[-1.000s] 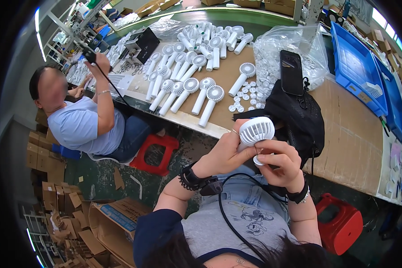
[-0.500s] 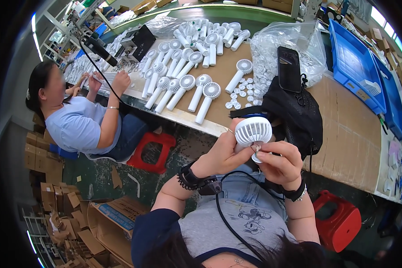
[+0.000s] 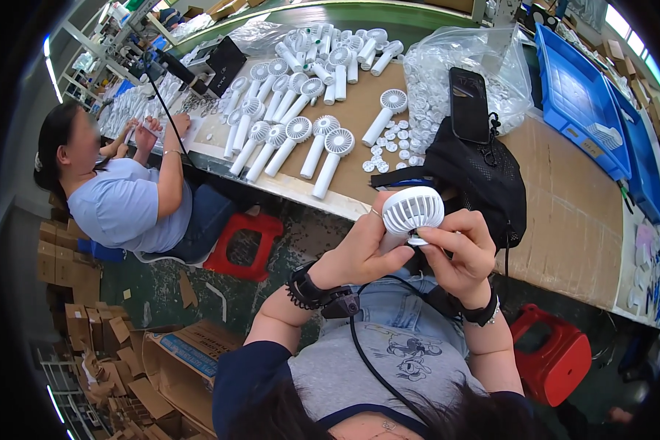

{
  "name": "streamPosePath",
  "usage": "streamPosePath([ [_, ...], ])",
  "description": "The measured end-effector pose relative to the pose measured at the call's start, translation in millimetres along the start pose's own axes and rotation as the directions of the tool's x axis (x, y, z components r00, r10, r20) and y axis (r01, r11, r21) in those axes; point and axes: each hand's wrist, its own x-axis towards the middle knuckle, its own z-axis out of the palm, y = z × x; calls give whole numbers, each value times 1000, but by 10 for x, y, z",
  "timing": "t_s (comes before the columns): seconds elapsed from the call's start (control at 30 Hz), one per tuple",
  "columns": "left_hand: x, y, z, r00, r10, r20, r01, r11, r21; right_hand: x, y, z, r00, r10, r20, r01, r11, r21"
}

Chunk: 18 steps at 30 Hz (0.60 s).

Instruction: The person picks up a fan and a small white cap, fits the cap onto the center of the fan by hand, and then places the assembled fan into a blue tray.

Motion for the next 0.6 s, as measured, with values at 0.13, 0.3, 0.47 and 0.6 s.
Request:
streamPosePath([
  [0.13,-6,-36,48,999,-6,-44,8,999,40,-20,20,-3,999,40,-20,-39,998,53],
  [0.3,-17,-85,64,997,-57,-57,57,998,2,-17,34,36,990,101,-98,-89,989,119],
  [0.47,-21,-54,87,994,-88,-60,84,994,-70,-24,35,48,979,165,-121,-141,972,186],
  [0.6,-31,-24,95,984,-172,-40,163,972,-170,1,8,21,977,182,-112,-161,971,177],
])
